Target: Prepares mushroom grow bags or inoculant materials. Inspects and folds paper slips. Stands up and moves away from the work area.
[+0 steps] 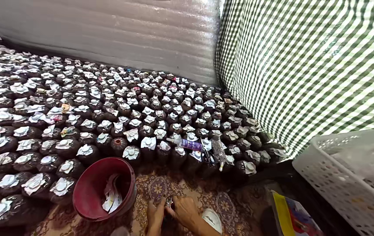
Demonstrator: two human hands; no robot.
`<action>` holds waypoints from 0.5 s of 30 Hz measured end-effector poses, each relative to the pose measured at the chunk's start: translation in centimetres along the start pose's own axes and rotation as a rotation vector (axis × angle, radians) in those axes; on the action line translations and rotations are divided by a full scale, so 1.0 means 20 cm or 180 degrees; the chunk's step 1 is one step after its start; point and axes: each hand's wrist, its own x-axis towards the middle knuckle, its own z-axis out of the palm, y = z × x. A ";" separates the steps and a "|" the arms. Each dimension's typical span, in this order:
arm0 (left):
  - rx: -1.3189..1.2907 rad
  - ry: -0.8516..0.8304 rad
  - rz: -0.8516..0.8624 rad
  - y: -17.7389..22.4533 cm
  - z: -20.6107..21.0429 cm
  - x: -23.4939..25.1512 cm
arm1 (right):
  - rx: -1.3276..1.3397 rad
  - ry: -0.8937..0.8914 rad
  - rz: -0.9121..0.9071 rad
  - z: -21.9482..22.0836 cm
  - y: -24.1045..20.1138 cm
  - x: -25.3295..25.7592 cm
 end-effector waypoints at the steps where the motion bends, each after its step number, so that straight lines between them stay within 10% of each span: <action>1: -0.0062 0.0112 0.0093 0.04 -0.03 -0.02 | -0.0105 -0.0085 -0.0207 -0.02 0.01 0.00; 6: -0.0514 0.0292 0.0814 0.22 -0.20 0.00 | -0.0779 -0.0356 -0.1242 -0.24 0.13 -0.05; 11: -0.0675 0.0134 0.0902 0.32 -0.27 -0.08 | 0.0718 -0.0342 0.1516 -0.35 0.20 -0.07; 15: -0.0275 0.0012 0.1121 0.32 -0.28 -0.09 | -0.0703 -0.0416 -0.0862 -0.26 0.04 -0.21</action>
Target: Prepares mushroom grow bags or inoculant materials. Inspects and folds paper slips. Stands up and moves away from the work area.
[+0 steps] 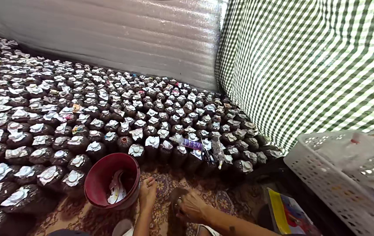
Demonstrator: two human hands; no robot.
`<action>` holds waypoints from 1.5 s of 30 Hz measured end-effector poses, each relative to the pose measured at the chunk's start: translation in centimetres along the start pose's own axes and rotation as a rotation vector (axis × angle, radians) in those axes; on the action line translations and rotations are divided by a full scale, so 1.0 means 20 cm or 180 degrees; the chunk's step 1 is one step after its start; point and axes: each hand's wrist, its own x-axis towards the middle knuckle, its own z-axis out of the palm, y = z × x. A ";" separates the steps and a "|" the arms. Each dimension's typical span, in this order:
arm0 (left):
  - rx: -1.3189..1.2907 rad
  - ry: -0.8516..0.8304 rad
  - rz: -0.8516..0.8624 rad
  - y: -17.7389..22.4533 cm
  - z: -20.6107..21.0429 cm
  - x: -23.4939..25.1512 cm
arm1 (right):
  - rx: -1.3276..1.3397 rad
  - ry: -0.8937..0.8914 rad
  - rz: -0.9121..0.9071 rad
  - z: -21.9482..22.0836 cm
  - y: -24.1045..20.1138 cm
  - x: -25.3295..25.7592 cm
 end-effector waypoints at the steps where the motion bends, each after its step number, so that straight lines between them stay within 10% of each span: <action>1: 0.0244 -0.0157 0.0181 -0.02 0.00 0.00 | -0.0061 0.0167 -0.0123 -0.02 0.02 0.02; 5: 0.1245 -0.1035 0.0744 -0.05 0.03 -0.07 | 0.0717 0.0433 0.1605 -0.12 0.13 0.09; 10: 0.1228 -0.1722 0.1135 -0.19 0.21 -0.17 | 0.0853 0.0424 0.1273 0.05 -0.04 0.08; 17: 0.0903 -0.0956 0.1256 -0.43 0.26 -0.16 | 0.1270 0.0149 0.1186 0.10 -0.01 0.15; 25: 0.0561 -0.1107 0.1012 -0.38 0.25 -0.15 | 0.2340 0.2309 0.3017 -0.23 1.01 0.04; 30: 0.0594 -0.1131 0.0998 -0.31 0.28 -0.16 | 0.2639 0.1939 0.3399 -0.20 1.31 0.15; 38: 0.1347 -0.1327 0.1033 -0.32 0.29 -0.16 | 0.2695 0.2262 0.3420 -0.16 1.31 0.16; 45: 0.1296 -0.1289 0.1011 -0.03 0.42 -0.22 | 0.2616 0.3864 0.2925 -0.11 0.89 -0.13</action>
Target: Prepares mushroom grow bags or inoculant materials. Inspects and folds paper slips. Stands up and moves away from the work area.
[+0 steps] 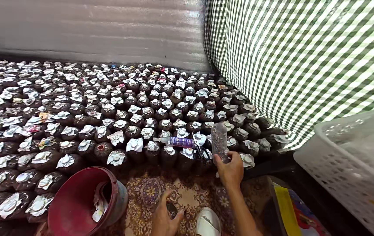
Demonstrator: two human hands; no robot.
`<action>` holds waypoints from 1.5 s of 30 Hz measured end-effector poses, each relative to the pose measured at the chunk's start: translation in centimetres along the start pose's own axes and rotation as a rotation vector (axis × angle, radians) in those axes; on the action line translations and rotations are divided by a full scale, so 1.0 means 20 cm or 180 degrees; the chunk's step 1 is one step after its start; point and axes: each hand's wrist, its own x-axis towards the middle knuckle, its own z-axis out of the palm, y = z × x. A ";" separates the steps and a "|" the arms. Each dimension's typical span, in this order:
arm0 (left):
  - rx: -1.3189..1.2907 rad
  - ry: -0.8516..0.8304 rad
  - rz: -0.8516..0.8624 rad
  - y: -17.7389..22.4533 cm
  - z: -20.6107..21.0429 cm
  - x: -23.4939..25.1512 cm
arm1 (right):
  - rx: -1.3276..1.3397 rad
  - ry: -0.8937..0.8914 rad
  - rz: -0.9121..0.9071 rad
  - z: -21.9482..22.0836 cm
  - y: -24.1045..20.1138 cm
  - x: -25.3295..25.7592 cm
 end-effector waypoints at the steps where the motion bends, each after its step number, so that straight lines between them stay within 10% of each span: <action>1: -0.0265 -0.0042 0.0020 0.11 0.01 0.04 | 0.0138 0.0150 -0.0149 -0.02 -0.03 -0.12; 6: -0.1436 0.0168 -0.0081 0.56 0.11 0.21 | 0.0374 0.0604 -0.0797 -0.04 -0.22 -0.68; 10: -0.1888 0.0768 -0.0373 0.54 0.08 0.20 | 0.0507 0.0532 -0.1218 -0.04 -0.24 -0.90; 21: -0.1454 -0.0994 0.0232 0.48 -0.23 -0.10 | 0.3130 -0.3539 0.0950 -0.31 -0.15 -0.87; 33: 0.0037 -0.0166 0.0052 -0.29 -0.14 -0.18 | 0.1988 -0.2558 0.0771 -0.09 0.15 -0.87; 45: -0.0145 0.0490 -0.0288 -0.41 0.00 -0.13 | 0.0860 -0.2485 0.0389 0.06 0.33 -0.87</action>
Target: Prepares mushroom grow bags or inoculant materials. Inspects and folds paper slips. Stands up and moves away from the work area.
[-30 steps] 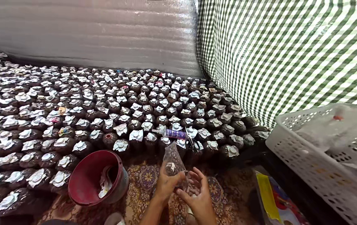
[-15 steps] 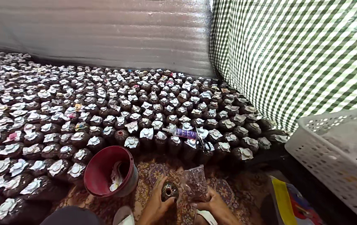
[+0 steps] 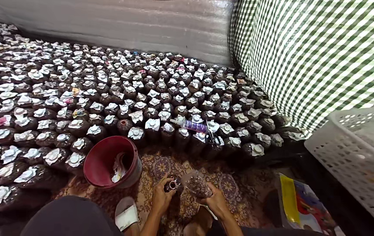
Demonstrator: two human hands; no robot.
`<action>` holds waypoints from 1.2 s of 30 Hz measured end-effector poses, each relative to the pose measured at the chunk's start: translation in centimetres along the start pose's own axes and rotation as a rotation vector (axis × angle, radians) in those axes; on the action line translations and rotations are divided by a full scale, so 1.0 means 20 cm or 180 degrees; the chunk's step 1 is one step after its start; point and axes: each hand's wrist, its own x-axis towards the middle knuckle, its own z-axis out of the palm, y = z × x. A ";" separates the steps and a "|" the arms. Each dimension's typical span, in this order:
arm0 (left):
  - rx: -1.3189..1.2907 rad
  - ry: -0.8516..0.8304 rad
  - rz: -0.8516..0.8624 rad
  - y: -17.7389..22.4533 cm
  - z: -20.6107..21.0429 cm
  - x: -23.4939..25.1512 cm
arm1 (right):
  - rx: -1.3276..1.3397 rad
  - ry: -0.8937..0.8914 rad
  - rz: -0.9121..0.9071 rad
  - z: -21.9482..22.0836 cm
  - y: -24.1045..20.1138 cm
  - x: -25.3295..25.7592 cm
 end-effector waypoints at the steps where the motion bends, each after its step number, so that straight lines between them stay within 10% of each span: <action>1: 0.0024 0.0026 -0.0006 0.02 0.00 0.00 | -0.0080 -0.0015 -0.0015 0.00 0.00 0.00; 36: 0.1456 -0.0502 -0.0364 0.29 0.02 0.01 | -0.2202 0.0397 -0.0427 -0.02 -0.16 -0.05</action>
